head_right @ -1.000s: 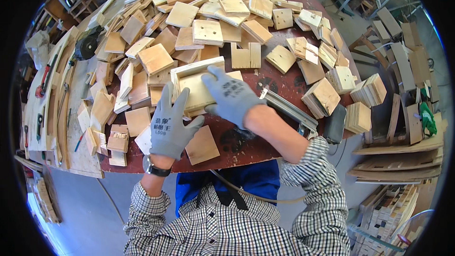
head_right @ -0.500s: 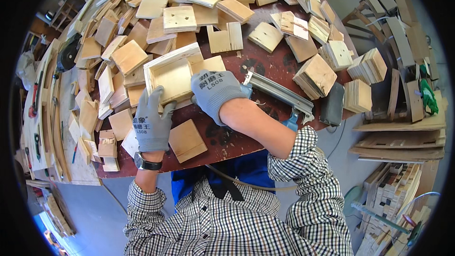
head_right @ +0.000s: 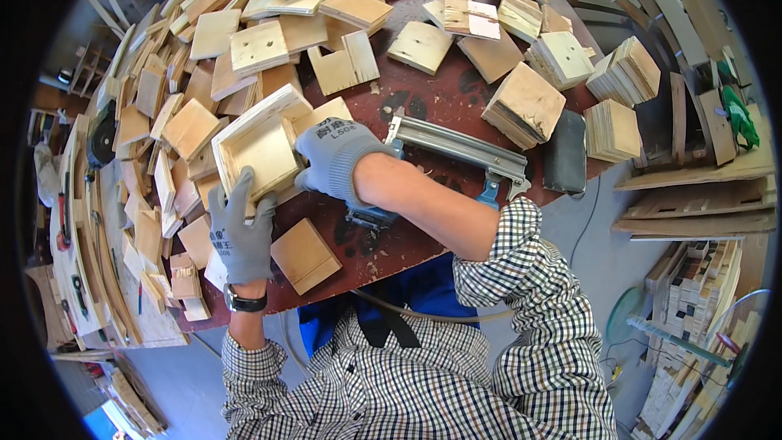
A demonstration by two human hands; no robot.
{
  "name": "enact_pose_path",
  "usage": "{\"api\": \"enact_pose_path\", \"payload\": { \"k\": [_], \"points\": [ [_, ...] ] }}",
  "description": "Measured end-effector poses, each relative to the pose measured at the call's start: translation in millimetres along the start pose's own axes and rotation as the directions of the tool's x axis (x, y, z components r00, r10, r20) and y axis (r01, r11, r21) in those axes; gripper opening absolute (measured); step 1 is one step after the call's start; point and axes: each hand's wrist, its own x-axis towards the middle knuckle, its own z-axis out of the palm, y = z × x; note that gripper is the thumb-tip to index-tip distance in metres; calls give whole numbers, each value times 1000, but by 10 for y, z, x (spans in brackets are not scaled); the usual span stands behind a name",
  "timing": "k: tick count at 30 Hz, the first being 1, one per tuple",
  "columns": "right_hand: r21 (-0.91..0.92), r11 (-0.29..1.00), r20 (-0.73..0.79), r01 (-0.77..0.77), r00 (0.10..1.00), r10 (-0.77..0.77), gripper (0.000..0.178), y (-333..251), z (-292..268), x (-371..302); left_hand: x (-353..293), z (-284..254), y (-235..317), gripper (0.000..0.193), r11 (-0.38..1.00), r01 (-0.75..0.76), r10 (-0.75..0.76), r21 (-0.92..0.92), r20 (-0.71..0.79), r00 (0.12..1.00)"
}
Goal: The person assembles small wooden boxes on a cluttered workbench. They pick up pre-cut wooden pieces, align them, and use a pneumatic nail gun to fasten the joints. The person repeatedly handles the pieces and the tool to construct multiple small boxes.
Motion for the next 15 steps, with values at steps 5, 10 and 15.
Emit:
{"api": "enact_pose_path", "payload": {
  "k": [5, 10, 15],
  "points": [
    [-23, 1000, -29, -6, 1000, 5, 34, 37, 71, 45, 17, -27, 27, 54, 999, 24, -25, 26, 41, 999],
    [-51, 998, -59, 38, 997, -41, 29, 70, 141, 21, 37, -19, 48, 53, 1000, 17, -18, 18, 21, 1000],
    [-167, 983, -69, 82, 993, -94, 28, 68, 288, 1, -6, -13, 19, 51, 999, 33, -33, 4, 11, 999]
  ]
}}
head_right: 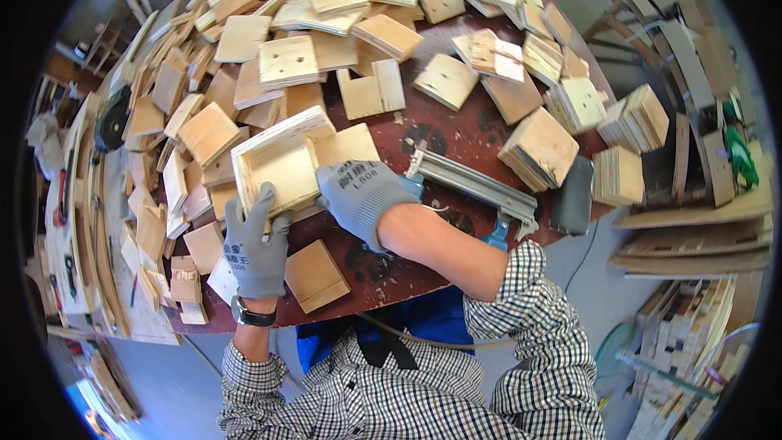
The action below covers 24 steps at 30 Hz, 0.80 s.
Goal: The person assembles small wooden boxes on a cluttered workbench. They pick up pre-cut wooden pieces, align them, and use a pneumatic nail gun to fasten the joints. The person repeatedly handles the pieces and the tool to construct multiple small boxes.
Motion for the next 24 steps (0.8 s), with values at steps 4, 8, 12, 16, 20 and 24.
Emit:
{"api": "enact_pose_path", "payload": {
  "k": [4, 8, 12, 16, 20, 24],
  "points": [
    [-117, 993, 11, 7, 1000, -6, 22, -46, -51, -30, 18, 7, 62, 50, 999, 32, -32, -15, -3, 999],
    [-211, 977, 38, 13, 999, -5, 19, -149, -114, -54, 8, -43, 79, 49, 996, 79, -78, -45, 14, 997],
    [-179, 983, 45, -34, 998, 43, 23, -138, -161, -20, 8, -9, 76, 50, 996, 84, -83, -44, 17, 996],
    [-116, 992, 61, -41, 997, 49, 25, -109, -189, 9, 7, -1, 58, 50, 997, 68, -68, -37, 6, 998],
    [-114, 991, 52, -69, 996, 75, 26, -126, -149, -3, -9, 18, 54, 49, 999, 51, -51, -12, -18, 999],
    [-150, 987, 32, -64, 997, 70, 27, -91, -153, -21, 41, -22, 112, 48, 999, 37, -37, -20, 4, 999]
  ]
}}
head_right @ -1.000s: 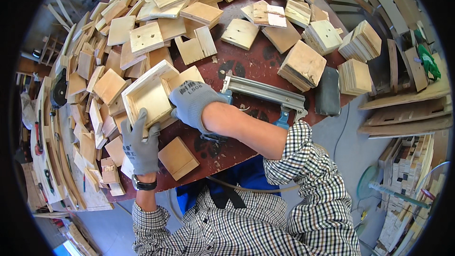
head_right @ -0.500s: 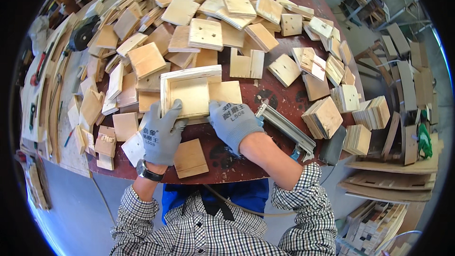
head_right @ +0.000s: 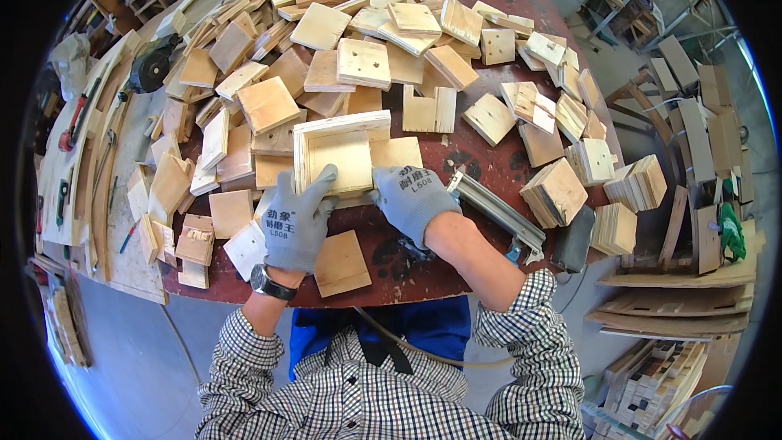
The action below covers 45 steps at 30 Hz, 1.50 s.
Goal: The person assembles small wooden boxes on a cluttered workbench. They pick up pre-cut wooden pieces, align them, and use a pneumatic nail gun to fasten the joints. The person repeatedly handles the pieces and the tool to construct multiple small boxes.
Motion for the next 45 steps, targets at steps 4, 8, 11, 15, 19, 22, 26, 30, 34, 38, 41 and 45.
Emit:
{"api": "enact_pose_path", "payload": {
  "k": [4, 8, 11, 15, 19, 22, 26, 30, 34, 38, 41, 45],
  "points": [
    [-33, 999, 11, 3, 1000, -3, 27, -96, -32, 6, -23, 24, -47, 48, 1000, -3, 3, 9, -8, 1000],
    [-67, 997, 6, 27, 1000, -26, 23, -43, 25, 13, -47, 30, -59, 47, 1000, -23, 24, 20, -18, 1000],
    [-38, 998, 1, 58, 998, -58, 23, 30, 60, -4, -7, 9, -41, 47, 999, -13, 13, 37, -3, 1000],
    [34, 991, -215, 129, 969, -119, 27, 140, -74, -188, 10, 24, -18, 45, 999, 1, -2, 32, 12, 1000],
    [159, 986, -493, 52, 869, 34, 35, 214, -501, -637, -42, 12, -81, 46, 999, -2, 2, 36, -4, 1000],
    [-48, 975, -367, -218, 912, 186, 45, 340, -489, -1260, -10, 47, -60, 48, 1000, -13, 13, 19, -2, 1000],
    [-283, 942, -223, -183, 967, 121, 64, 275, 13, -1555, -33, 17, -55, 51, 999, -9, 9, 31, 4, 1000],
    [-320, 883, -210, -344, 934, 288, 79, 101, 274, -1389, -32, 7, -56, 50, 1000, 9, -9, 7, 34, 999],
    [-151, 860, -246, -487, 862, 444, 93, 99, 372, -1307, -29, 8, -76, 48, 999, -23, 23, 39, -3, 1000],
    [-303, 860, -235, -411, 907, 350, 98, 148, 383, -1304, -24, 42, -60, 47, 1000, -27, 28, 8, -23, 999],
    [-346, 851, -205, -395, 917, 342, 92, 162, 353, -1258, -25, 32, -63, 45, 999, -32, 32, 8, -2, 999],
    [-373, 847, -210, -379, 923, 321, 89, 196, 380, -1264, -13, 27, -59, 43, 1000, 8, -8, 8, 59, 998]
  ]
}}
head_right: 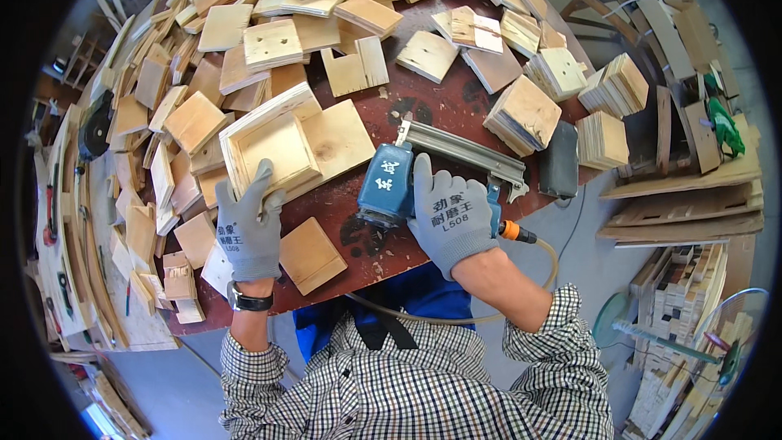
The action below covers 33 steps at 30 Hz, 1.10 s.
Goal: The person assembles small wooden boxes on a cluttered workbench. They pick up pre-cut wooden pieces, align them, and use a pneumatic nail gun to fasten the joints. The person repeatedly handles the pieces and the tool to construct multiple small boxes.
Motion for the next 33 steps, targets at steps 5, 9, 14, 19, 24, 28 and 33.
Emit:
{"api": "enact_pose_path", "payload": {
  "k": [5, 9, 14, 19, 24, 28, 33],
  "points": [
    [13, 1000, 25, -28, 999, 27, 94, -11, -14, -10, 10, 14, -26, 42, 996, -86, 88, 30, -51, 995],
    [145, 988, 25, 45, 998, -49, 97, 118, -304, -84, -4, 4, -37, 42, 991, -128, 130, 39, -68, 989],
    [435, 874, -301, 218, 950, -87, 88, 104, -763, 363, 7, 19, -28, 43, 991, -114, 118, 66, -67, 991],
    [421, 811, -72, 407, 906, -418, 81, -330, -886, 1053, 16, 45, -98, 50, 992, -109, 114, 64, -68, 991],
    [331, 850, 10, 410, 899, -438, 79, -594, -656, 1309, 11, 40, 3, 59, 998, -20, 21, 61, -16, 1000],
    [311, 851, 73, 423, 882, -465, 76, -657, -608, 1341, -9, 3, 6, 58, 997, -23, 25, 74, -17, 1000],
    [249, 845, 77, 474, 860, -505, 78, -719, -569, 1355, -37, -31, -8, 57, 997, 51, -51, 67, 4, 999]
  ]
}}
